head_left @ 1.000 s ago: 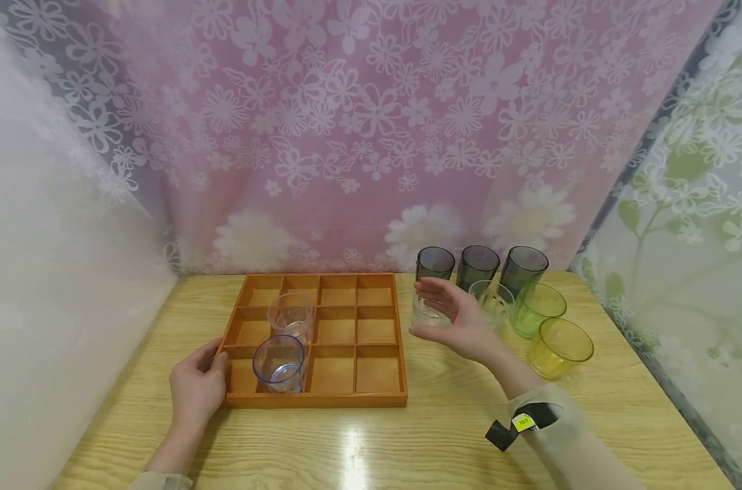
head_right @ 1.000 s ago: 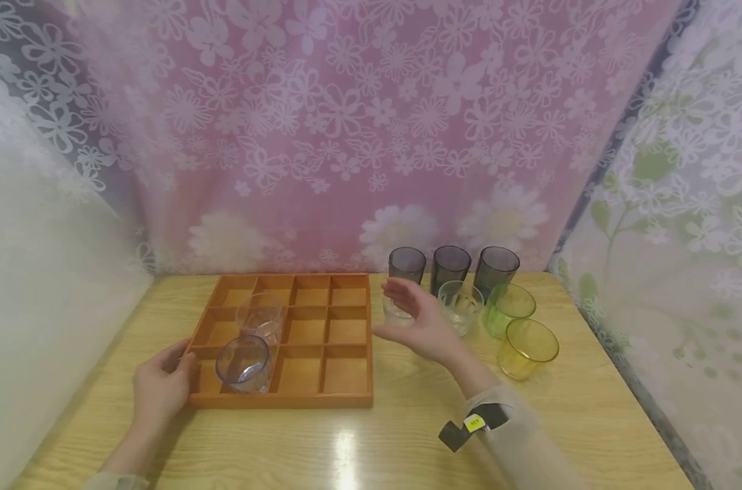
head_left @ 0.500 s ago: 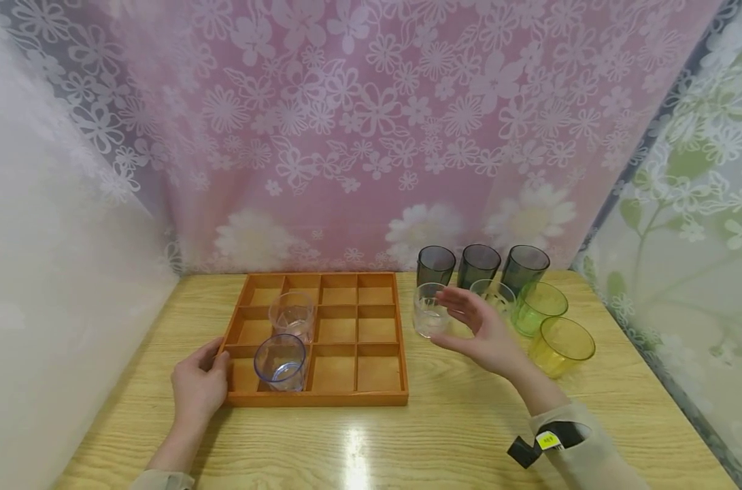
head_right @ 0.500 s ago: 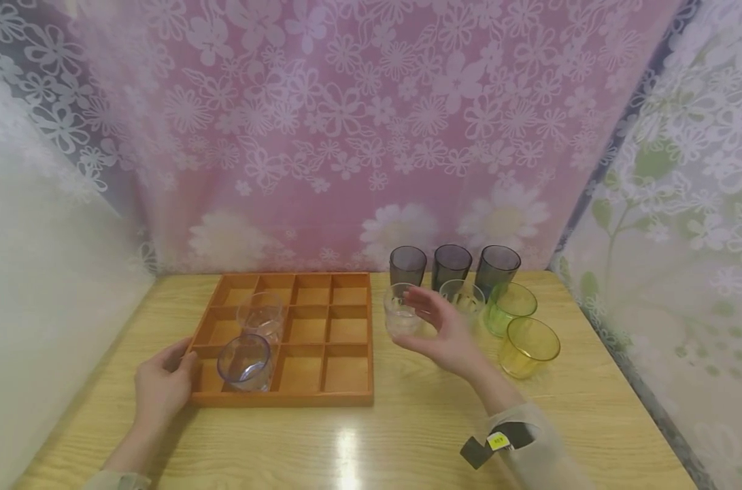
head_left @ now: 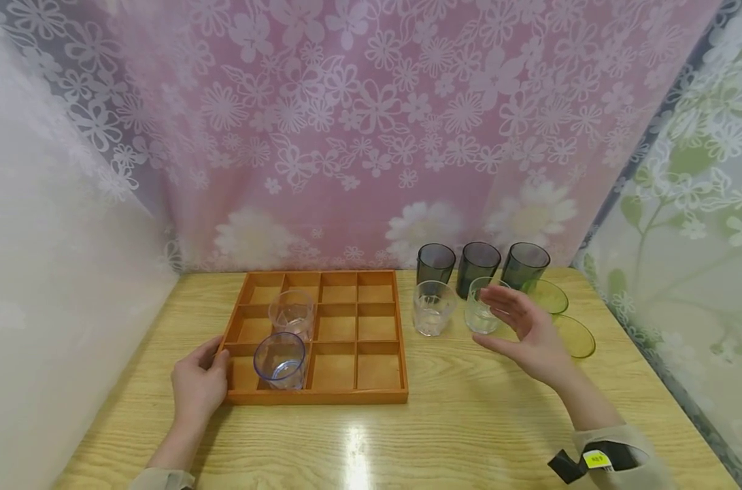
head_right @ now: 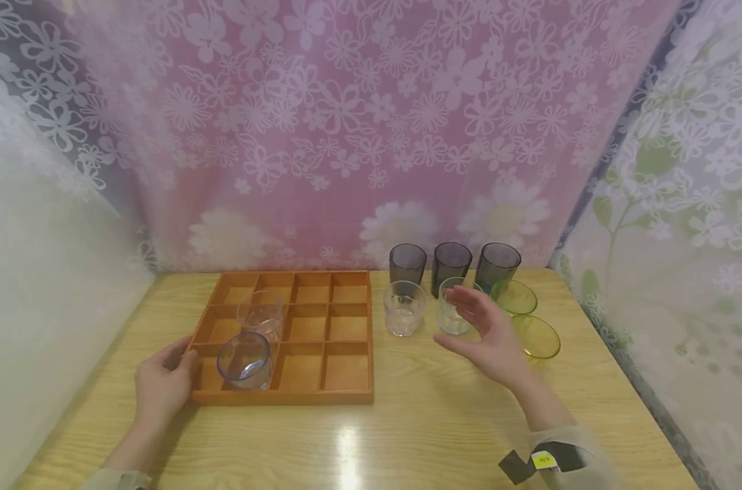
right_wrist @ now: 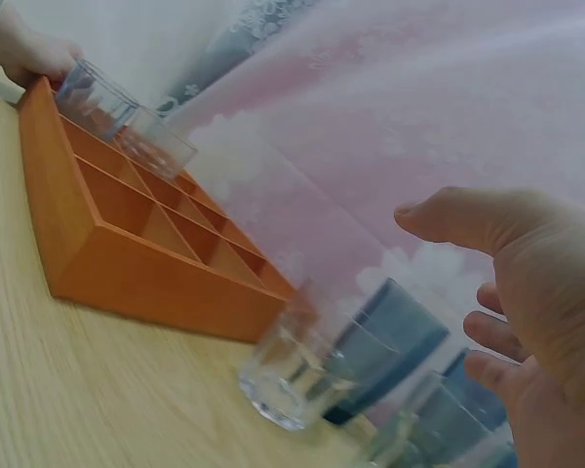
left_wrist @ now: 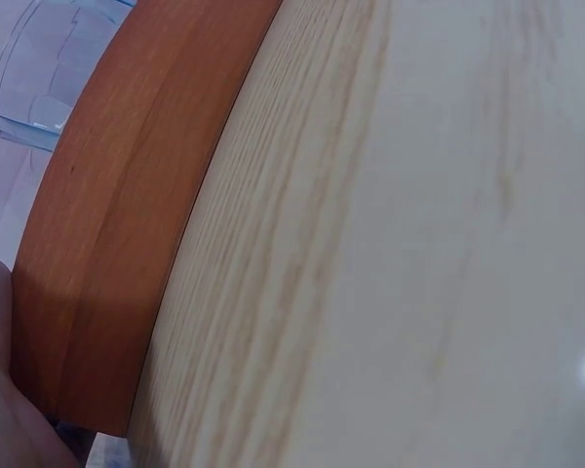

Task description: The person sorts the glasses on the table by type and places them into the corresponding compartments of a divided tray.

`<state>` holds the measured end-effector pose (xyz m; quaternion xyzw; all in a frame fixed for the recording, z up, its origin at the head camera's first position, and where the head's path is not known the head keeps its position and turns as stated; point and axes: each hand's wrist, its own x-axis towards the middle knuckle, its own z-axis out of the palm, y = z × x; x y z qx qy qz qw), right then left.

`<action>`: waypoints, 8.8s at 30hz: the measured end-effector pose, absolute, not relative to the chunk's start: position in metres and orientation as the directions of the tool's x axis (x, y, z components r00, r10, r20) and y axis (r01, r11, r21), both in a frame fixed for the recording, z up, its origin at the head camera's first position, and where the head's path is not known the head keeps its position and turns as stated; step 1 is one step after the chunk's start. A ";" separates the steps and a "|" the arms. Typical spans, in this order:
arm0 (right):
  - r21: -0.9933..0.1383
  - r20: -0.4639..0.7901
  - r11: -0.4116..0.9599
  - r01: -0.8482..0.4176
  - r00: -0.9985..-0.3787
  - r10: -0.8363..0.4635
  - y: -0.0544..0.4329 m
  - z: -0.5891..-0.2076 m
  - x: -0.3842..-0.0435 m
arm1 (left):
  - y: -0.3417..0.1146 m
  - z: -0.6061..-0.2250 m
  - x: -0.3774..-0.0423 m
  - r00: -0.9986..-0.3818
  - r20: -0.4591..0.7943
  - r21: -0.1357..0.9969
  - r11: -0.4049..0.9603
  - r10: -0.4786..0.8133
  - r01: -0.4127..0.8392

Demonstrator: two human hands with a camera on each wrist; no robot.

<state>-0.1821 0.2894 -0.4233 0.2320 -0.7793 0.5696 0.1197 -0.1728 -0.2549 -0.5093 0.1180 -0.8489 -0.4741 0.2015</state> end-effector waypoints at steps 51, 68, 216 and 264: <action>-0.843 0.184 0.529 -0.099 -0.977 0.110 0.403 -0.487 -0.157 | -0.254 -0.509 -0.173 -0.890 0.235 0.847 0.531 -0.390 -0.010; -0.884 0.250 0.400 -0.241 -0.968 -0.031 0.336 -0.438 -0.157 | -0.255 -0.510 -0.173 -0.890 0.228 0.851 0.524 -0.394 -0.014; -0.859 0.316 0.413 -0.303 -0.948 -0.039 0.207 -0.456 -0.212 | -0.254 -0.509 -0.172 -0.888 0.225 0.853 0.521 -0.402 -0.020; -0.918 0.268 0.334 -0.212 -0.955 0.130 0.190 -0.478 -0.243 | -0.260 -0.513 -0.174 -0.884 0.224 0.855 0.519 -0.411 -0.024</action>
